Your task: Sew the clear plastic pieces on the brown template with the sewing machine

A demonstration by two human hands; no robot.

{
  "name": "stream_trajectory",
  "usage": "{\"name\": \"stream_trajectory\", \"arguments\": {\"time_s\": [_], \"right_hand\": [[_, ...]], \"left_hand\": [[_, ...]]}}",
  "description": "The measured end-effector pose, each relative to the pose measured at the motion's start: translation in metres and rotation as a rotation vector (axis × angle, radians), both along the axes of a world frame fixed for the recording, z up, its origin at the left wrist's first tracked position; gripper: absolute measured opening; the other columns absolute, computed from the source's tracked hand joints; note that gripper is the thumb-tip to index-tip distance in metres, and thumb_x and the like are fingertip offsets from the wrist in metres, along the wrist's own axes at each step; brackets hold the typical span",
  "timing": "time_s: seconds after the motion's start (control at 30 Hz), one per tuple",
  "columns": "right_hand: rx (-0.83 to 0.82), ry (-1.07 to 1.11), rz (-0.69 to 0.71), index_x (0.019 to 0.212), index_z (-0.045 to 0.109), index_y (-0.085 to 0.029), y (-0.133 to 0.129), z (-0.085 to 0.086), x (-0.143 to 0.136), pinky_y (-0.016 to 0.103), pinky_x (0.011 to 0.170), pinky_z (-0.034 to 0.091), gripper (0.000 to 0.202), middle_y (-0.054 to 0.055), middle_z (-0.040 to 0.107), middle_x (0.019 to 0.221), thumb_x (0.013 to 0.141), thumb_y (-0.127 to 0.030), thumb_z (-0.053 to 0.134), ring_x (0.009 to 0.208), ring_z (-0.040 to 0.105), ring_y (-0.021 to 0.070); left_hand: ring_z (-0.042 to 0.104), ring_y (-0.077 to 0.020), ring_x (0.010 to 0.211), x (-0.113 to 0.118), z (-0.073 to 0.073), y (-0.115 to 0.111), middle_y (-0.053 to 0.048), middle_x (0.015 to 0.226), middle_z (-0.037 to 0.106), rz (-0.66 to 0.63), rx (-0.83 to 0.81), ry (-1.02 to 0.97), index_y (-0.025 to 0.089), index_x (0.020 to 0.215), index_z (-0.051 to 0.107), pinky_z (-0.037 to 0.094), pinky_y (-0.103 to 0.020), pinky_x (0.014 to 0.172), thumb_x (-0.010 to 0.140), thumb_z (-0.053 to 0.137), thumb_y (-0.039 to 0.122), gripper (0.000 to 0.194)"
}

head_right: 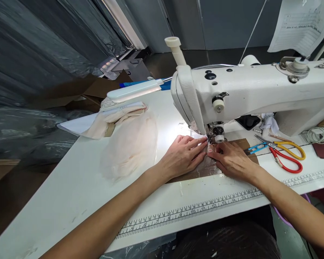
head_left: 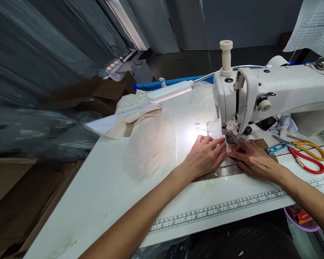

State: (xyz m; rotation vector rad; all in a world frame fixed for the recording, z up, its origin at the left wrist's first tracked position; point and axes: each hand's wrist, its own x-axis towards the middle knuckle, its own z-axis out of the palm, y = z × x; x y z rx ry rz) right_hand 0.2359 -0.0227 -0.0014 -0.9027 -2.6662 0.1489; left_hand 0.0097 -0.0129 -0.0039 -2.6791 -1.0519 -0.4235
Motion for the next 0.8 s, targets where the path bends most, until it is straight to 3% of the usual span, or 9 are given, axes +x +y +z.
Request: {"name": "stream_trajectory", "arguments": {"time_s": [0.23, 0.8], "right_hand": [[0.043, -0.031, -0.027, 0.120, 0.062, -0.015, -0.002, -0.001, -0.004, 0.038, 0.075, 0.050, 0.034, 0.012, 0.057, 0.097, 0.092, -0.013, 0.043, 0.085, 0.054, 0.0218], [-0.009, 0.016, -0.057, 0.124, 0.062, -0.022, -0.004, -0.006, -0.004, 0.041, 0.078, 0.052, 0.037, 0.011, 0.058, 0.098, 0.096, -0.018, 0.039, 0.088, 0.053, 0.0224]], "left_hand": [[0.057, -0.0255, 0.099, -0.004, -0.005, 0.008, -0.009, 0.127, 0.065, 0.025, -0.189, -0.176, 0.017, 0.123, 0.061, 0.042, -0.044, 0.084, 0.101, 0.039, 0.035, 0.036], [0.059, -0.0268, 0.098, -0.004, -0.010, 0.002, -0.012, 0.130, 0.063, -0.004, -0.114, -0.172, 0.018, 0.124, 0.062, 0.044, -0.047, 0.081, 0.101, 0.038, 0.034, 0.038]]}}
